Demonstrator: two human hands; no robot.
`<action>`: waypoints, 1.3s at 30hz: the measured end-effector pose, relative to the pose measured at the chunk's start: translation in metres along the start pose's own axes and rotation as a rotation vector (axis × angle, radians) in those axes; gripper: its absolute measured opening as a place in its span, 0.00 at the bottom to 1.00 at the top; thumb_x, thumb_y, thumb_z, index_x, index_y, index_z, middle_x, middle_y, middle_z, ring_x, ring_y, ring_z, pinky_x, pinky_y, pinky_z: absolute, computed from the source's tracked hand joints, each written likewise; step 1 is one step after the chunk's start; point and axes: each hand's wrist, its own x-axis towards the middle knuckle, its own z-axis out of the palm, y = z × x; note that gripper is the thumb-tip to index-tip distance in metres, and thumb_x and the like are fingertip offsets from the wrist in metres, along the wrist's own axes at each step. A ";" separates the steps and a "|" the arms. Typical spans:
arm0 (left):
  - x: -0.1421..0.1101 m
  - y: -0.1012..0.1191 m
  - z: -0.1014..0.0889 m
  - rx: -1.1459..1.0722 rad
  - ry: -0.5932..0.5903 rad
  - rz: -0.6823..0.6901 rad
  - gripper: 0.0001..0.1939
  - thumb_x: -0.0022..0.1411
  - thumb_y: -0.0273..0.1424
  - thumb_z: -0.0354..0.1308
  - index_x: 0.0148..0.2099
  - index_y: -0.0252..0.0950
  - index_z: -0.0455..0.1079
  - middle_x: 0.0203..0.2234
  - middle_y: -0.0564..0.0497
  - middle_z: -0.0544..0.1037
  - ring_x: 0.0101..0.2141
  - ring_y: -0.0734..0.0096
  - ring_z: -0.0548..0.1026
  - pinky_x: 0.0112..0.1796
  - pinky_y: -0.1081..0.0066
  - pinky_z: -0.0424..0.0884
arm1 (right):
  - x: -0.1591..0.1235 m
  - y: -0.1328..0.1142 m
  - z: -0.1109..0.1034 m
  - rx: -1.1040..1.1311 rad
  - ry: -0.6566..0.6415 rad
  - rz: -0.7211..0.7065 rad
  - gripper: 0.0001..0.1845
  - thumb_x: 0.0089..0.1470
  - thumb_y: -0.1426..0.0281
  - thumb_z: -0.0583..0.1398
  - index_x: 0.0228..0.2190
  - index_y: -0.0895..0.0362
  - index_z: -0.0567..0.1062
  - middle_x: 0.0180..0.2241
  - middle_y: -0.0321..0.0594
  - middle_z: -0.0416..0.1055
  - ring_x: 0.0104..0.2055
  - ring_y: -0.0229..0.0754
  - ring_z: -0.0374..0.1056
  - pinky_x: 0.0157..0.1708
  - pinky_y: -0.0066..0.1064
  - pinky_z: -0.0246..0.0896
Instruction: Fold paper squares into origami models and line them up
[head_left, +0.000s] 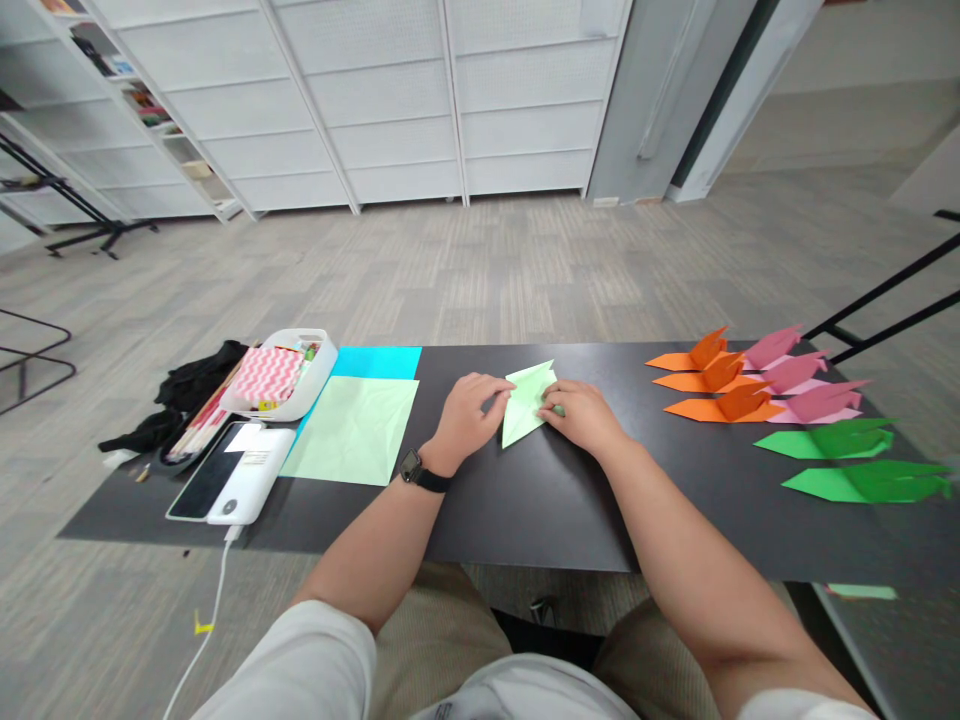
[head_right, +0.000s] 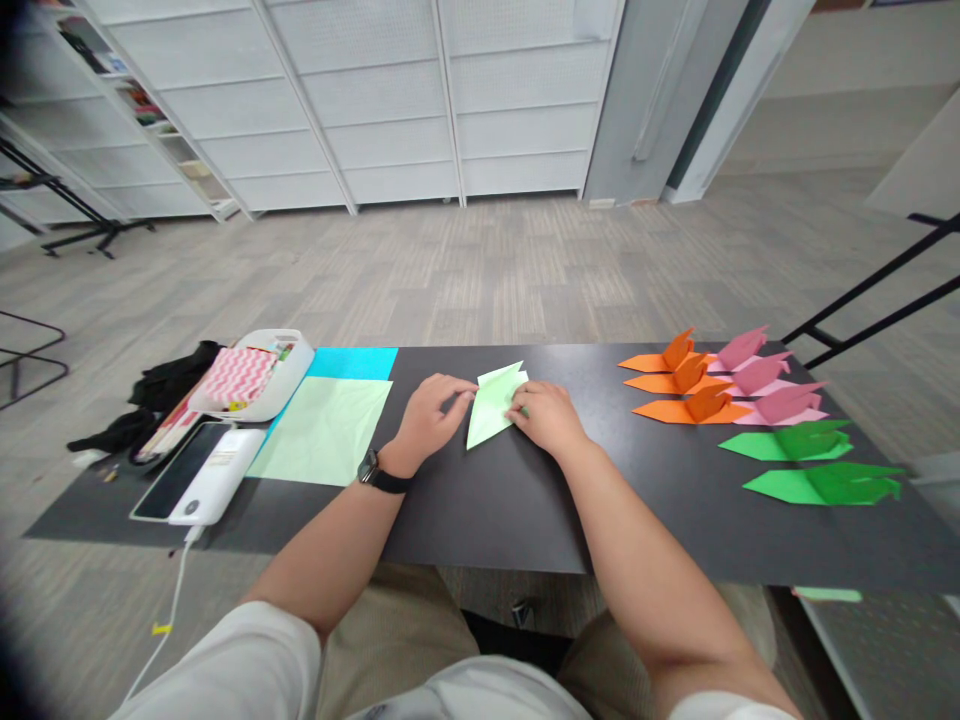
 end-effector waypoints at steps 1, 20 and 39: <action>0.001 -0.005 -0.001 0.031 0.073 -0.062 0.09 0.74 0.30 0.56 0.47 0.40 0.78 0.42 0.49 0.85 0.43 0.63 0.80 0.50 0.61 0.73 | 0.001 0.000 0.001 0.024 -0.004 -0.041 0.04 0.62 0.67 0.69 0.34 0.50 0.85 0.48 0.40 0.81 0.52 0.50 0.73 0.55 0.44 0.62; -0.001 -0.027 0.017 0.115 -0.279 0.000 0.05 0.71 0.29 0.63 0.45 0.41 0.81 0.45 0.51 0.84 0.45 0.62 0.77 0.52 0.60 0.70 | 0.004 0.022 0.015 0.047 0.086 -0.025 0.16 0.64 0.73 0.64 0.43 0.40 0.88 0.51 0.42 0.78 0.55 0.52 0.70 0.58 0.50 0.63; -0.003 -0.026 0.024 0.130 -0.399 0.133 0.08 0.72 0.31 0.63 0.46 0.45 0.84 0.47 0.50 0.83 0.50 0.60 0.76 0.56 0.57 0.69 | 0.008 0.025 0.014 0.047 0.052 -0.050 0.21 0.64 0.74 0.61 0.47 0.38 0.87 0.56 0.42 0.75 0.59 0.53 0.67 0.64 0.54 0.61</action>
